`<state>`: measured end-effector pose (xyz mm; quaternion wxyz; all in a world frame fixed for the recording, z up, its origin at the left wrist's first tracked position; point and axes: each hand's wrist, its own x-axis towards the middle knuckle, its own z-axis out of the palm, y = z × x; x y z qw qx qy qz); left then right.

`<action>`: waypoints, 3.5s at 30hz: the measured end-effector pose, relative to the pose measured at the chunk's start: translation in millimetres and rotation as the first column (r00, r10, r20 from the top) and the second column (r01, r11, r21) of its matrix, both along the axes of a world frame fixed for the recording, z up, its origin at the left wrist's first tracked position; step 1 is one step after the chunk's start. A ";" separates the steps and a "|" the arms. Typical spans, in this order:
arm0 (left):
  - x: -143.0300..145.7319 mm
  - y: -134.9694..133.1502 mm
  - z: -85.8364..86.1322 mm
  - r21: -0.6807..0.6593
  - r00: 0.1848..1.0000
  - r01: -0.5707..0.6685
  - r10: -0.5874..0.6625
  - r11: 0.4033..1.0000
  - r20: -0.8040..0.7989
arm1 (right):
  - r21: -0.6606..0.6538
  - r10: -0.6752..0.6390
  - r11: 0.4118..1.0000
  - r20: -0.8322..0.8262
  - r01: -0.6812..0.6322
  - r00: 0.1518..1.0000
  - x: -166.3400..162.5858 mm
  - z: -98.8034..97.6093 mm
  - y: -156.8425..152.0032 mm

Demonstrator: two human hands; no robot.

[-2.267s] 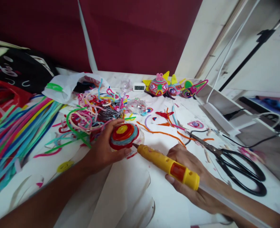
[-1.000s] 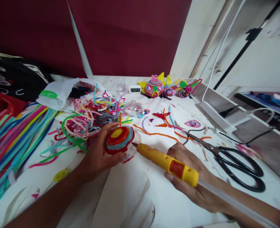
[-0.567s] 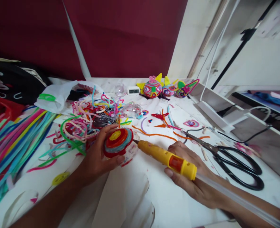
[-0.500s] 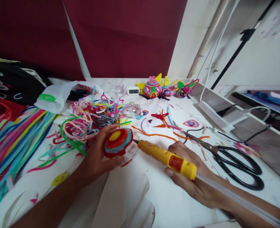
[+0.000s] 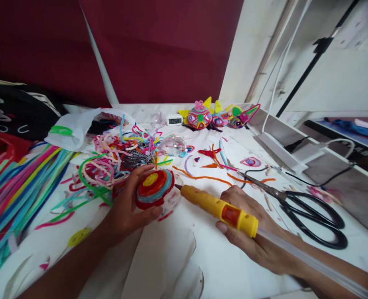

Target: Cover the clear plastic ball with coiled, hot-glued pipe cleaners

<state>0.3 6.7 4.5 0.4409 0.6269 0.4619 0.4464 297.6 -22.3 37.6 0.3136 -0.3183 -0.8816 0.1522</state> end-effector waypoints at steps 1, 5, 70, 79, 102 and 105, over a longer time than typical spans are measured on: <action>0.1 -0.1 0.3 0.003 1.000 0.004 -0.004 1.000 0.002 | -0.001 0.002 1.000 -0.008 -0.002 1.000 0.3 -0.1 0.3; 0.2 0.1 0.3 0.026 1.000 0.004 -0.004 1.000 -0.029 | -0.004 -0.016 1.000 -0.013 0.016 1.000 1.4 0.6 1.1; -3.4 9.0 6.6 0.088 0.995 -0.101 0.098 0.991 0.034 | 0.337 0.159 0.931 -0.038 -0.138 0.986 -57.2 38.2 65.8; -1.9 3.2 9.6 0.069 0.999 -0.052 0.052 0.996 0.009 | 0.284 0.145 0.948 0.014 -0.143 0.989 -55.3 34.4 62.2; -4.8 2.5 7.7 0.134 0.990 0.006 0.013 0.991 -0.139 | 0.252 0.134 0.957 0.054 -0.143 0.990 -60.9 28.1 58.3; -5.5 2.8 6.4 0.132 0.989 0.009 0.011 0.991 -0.149 | 0.251 0.143 0.956 0.057 -0.152 0.988 -60.7 27.3 58.6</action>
